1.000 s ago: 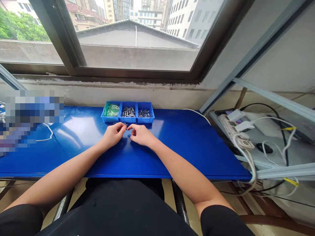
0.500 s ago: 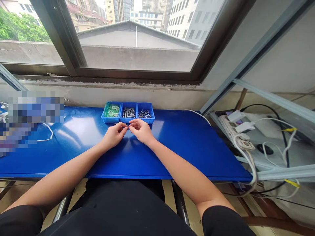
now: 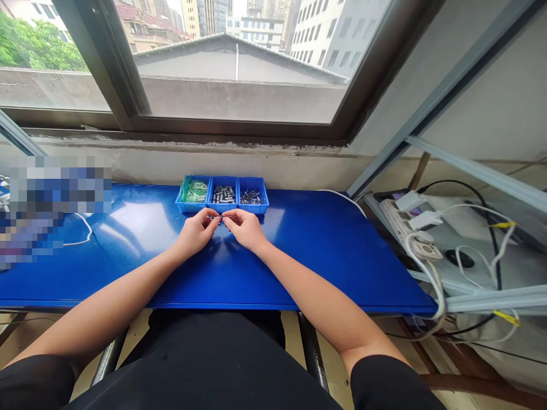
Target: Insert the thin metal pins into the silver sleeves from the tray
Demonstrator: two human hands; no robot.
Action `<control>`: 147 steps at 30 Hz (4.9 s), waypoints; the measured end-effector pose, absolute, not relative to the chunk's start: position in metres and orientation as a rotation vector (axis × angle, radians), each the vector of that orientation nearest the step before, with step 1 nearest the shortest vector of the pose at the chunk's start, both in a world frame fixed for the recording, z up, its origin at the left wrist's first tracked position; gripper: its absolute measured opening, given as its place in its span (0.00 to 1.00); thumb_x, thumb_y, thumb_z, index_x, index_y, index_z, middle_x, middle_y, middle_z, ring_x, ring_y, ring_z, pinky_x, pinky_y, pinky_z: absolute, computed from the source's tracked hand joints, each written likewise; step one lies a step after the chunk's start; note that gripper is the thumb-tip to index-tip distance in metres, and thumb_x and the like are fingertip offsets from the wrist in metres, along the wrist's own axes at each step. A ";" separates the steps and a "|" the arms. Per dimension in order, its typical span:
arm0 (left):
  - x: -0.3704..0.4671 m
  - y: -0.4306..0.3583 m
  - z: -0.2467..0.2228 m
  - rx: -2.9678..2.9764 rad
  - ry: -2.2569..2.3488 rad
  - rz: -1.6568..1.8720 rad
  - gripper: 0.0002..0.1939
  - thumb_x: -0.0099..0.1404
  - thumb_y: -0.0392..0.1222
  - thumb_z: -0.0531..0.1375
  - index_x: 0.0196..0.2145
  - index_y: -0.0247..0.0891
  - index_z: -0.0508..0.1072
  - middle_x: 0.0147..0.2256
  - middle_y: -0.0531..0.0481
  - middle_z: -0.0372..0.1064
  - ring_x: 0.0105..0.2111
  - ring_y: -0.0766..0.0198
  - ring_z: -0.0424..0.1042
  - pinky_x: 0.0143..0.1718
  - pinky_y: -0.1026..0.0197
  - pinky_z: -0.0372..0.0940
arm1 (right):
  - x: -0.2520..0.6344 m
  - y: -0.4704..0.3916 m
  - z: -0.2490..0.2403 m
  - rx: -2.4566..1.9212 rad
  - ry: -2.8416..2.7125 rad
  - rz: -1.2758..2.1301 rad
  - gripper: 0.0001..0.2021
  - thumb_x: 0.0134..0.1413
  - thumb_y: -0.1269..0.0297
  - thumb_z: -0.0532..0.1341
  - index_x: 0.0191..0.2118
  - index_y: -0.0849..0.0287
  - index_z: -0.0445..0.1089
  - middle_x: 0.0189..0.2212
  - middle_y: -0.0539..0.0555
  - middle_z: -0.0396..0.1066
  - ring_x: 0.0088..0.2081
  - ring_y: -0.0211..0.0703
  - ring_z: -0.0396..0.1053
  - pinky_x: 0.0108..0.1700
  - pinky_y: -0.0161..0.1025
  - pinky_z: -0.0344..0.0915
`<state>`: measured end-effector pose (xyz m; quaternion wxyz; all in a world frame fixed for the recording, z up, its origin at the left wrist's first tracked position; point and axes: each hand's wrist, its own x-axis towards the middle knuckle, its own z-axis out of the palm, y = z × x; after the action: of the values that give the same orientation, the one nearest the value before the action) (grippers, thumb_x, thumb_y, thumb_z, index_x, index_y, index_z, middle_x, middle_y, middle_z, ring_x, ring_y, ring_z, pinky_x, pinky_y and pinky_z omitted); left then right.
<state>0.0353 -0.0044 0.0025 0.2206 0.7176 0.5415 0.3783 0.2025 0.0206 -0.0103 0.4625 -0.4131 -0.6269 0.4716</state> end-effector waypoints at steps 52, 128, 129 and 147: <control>0.035 -0.004 0.003 1.981 1.459 1.065 0.10 0.66 0.46 0.54 0.39 0.39 0.69 0.20 0.56 0.65 0.20 0.67 0.65 0.26 0.65 0.59 | 0.200 0.019 -0.011 -0.988 -1.529 1.173 0.15 0.48 0.53 0.64 0.35 0.61 0.74 0.28 0.54 0.74 0.29 0.40 0.70 0.32 0.39 0.69; 0.036 -0.006 0.004 2.008 1.416 1.050 0.11 0.66 0.47 0.54 0.39 0.39 0.71 0.20 0.56 0.66 0.21 0.67 0.65 0.26 0.66 0.60 | 0.198 0.017 -0.005 -0.998 -1.384 1.280 0.17 0.41 0.51 0.67 0.31 0.60 0.71 0.28 0.54 0.74 0.32 0.42 0.71 0.30 0.37 0.67; 0.036 -0.006 0.004 2.006 1.418 1.049 0.11 0.66 0.47 0.53 0.39 0.39 0.70 0.20 0.55 0.66 0.21 0.67 0.66 0.26 0.66 0.60 | 0.198 0.017 -0.005 -0.997 -1.385 1.288 0.17 0.41 0.50 0.67 0.31 0.60 0.71 0.28 0.54 0.74 0.32 0.42 0.71 0.30 0.37 0.67; 0.037 -0.008 0.005 1.994 1.363 1.063 0.15 0.68 0.51 0.51 0.36 0.38 0.70 0.21 0.54 0.68 0.21 0.67 0.65 0.25 0.66 0.59 | 0.199 0.017 -0.003 -1.037 -1.476 1.275 0.23 0.47 0.41 0.62 0.25 0.60 0.73 0.25 0.55 0.74 0.29 0.41 0.70 0.30 0.37 0.65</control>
<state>0.0366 -0.0076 0.0047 0.2489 0.7319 0.5002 0.3902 0.1992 0.0168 -0.0026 0.4498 -0.4192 -0.5967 0.5156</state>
